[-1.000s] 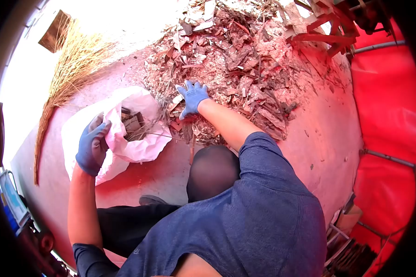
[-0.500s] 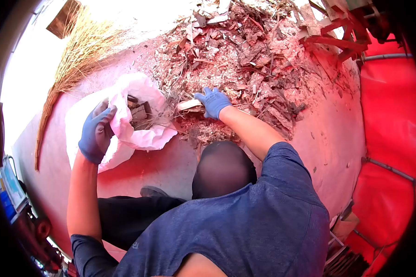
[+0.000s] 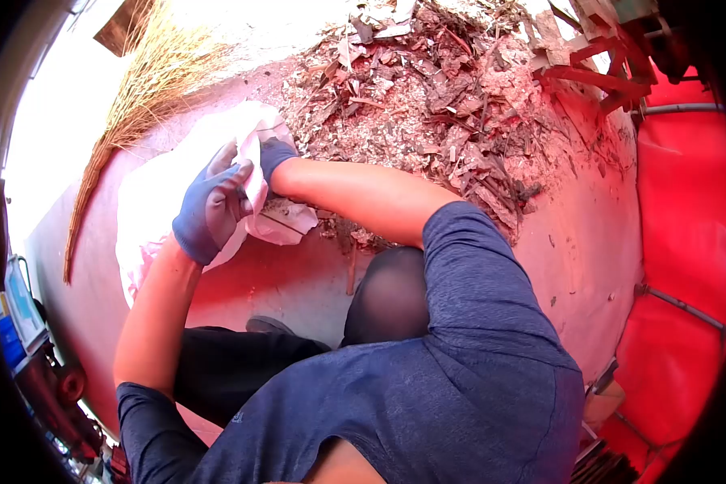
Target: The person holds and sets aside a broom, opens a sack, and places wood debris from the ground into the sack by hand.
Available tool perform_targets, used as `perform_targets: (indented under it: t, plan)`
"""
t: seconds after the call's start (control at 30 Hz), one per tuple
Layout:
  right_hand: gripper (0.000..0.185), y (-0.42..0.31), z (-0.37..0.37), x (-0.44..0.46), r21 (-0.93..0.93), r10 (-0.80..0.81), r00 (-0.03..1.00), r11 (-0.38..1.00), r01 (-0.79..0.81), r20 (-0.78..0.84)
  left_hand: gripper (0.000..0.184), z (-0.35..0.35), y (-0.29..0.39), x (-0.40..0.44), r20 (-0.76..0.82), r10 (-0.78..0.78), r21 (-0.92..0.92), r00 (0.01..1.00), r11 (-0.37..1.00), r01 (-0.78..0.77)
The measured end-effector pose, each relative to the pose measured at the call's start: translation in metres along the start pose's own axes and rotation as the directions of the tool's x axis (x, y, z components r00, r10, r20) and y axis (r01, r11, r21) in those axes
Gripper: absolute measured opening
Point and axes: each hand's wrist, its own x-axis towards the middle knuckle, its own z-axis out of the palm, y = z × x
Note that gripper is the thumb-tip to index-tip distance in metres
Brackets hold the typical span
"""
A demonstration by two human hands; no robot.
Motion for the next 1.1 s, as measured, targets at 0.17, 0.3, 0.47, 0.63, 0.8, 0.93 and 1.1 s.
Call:
perform_targets:
  t: [0.17, 0.3, 0.47, 0.63, 0.8, 0.93, 1.1]
  plan:
    - [0.056, 0.007, 0.013, 0.030, -0.317, -0.280, 0.959, 0.914, 0.255, -0.036, 0.051, -0.026, 0.011, -0.006, -0.116, 0.224, -0.197, 0.968, 0.950, -0.243]
    - [0.057, 0.008, 0.004, 0.013, -0.075, -0.023, 0.999, 0.997, 0.020, -0.039, 0.038, -0.025, 0.014, -0.018, -0.101, 0.169, -0.220, 0.980, 0.957, -0.188]
    - [0.076, 0.077, 0.057, 0.084, -0.142, -0.276, 0.947, 0.943, 0.300, 0.166, 0.034, -0.034, -0.001, -0.007, -0.032, 0.394, 0.163, 0.919, 0.909, -0.384]
    - [0.102, 0.010, -0.036, 0.002, 0.018, -0.137, 0.973, 0.990, 0.136, 0.184, 0.032, -0.063, 0.037, -0.020, -0.025, 0.453, -0.148, 0.891, 0.880, -0.451]
    - [0.076, 0.048, -0.032, -0.066, -0.552, -0.034, 0.990, 0.827, 0.104, 0.135, 0.040, -0.083, 0.049, -0.037, -0.099, 0.510, 0.154, 0.855, 0.856, -0.493]
    - [0.041, 0.063, -0.036, -0.095, -0.503, 0.275, 0.938, 0.853, -0.137, 0.211, 0.039, -0.103, 0.039, -0.037, 0.006, 0.637, 0.699, 0.771, 0.549, -0.459]
    - [0.022, 0.016, -0.038, -0.079, 0.014, -0.003, 1.000, 1.000, 0.003, 0.014, 0.040, -0.103, 0.022, -0.030, 0.121, 0.741, 0.911, 0.661, 0.181, -0.370]
